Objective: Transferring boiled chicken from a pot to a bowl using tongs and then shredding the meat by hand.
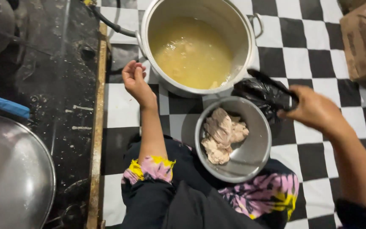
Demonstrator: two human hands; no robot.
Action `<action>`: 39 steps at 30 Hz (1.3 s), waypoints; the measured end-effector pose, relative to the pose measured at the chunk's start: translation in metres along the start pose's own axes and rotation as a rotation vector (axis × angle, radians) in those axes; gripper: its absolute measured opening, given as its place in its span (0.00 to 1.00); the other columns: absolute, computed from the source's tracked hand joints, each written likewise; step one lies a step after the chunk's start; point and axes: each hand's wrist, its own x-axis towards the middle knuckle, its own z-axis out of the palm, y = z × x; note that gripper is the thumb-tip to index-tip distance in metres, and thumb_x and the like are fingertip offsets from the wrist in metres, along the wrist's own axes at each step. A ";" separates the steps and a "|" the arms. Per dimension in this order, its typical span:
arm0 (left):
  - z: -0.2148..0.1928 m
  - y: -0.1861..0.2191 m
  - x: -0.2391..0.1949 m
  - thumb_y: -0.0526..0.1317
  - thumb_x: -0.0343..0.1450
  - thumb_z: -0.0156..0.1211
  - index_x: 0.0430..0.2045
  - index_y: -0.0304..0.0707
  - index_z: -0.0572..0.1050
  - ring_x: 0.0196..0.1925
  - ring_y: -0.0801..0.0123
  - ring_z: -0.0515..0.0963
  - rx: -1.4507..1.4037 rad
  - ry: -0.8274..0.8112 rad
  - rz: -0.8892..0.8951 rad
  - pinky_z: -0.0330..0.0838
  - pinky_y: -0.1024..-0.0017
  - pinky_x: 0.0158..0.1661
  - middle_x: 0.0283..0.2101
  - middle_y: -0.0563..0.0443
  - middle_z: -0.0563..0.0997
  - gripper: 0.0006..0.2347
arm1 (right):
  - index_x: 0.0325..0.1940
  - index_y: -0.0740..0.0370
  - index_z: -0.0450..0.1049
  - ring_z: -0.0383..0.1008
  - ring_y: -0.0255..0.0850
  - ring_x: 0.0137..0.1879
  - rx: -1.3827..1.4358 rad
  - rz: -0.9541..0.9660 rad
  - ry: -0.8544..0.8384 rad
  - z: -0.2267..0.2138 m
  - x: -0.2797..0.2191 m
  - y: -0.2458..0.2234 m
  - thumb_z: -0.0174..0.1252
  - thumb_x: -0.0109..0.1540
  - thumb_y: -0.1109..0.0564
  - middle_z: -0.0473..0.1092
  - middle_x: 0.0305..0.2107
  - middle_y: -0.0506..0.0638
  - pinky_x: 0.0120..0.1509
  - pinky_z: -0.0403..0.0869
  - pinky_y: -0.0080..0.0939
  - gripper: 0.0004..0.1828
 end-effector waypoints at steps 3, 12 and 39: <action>0.004 0.017 -0.001 0.29 0.71 0.56 0.42 0.43 0.76 0.35 0.78 0.82 0.025 -0.002 -0.007 0.75 0.82 0.37 0.37 0.56 0.81 0.09 | 0.61 0.63 0.76 0.78 0.66 0.57 -0.156 -0.096 0.047 -0.003 0.095 -0.017 0.74 0.47 0.41 0.78 0.48 0.68 0.58 0.75 0.65 0.42; 0.010 0.029 0.010 0.29 0.72 0.56 0.43 0.40 0.76 0.36 0.77 0.81 -0.037 0.053 -0.053 0.76 0.83 0.39 0.37 0.53 0.81 0.09 | 0.53 0.69 0.83 0.78 0.65 0.58 -0.195 0.023 -0.305 0.051 0.353 -0.083 0.79 0.38 0.32 0.79 0.49 0.67 0.56 0.75 0.61 0.49; 0.013 0.036 0.006 0.28 0.72 0.56 0.42 0.35 0.75 0.36 0.76 0.80 -0.111 0.030 -0.066 0.76 0.83 0.39 0.36 0.50 0.81 0.07 | 0.43 0.75 0.71 0.65 0.42 0.28 0.767 -0.112 -0.484 0.108 0.387 -0.092 0.75 0.54 0.45 0.66 0.30 0.60 0.21 0.63 0.40 0.32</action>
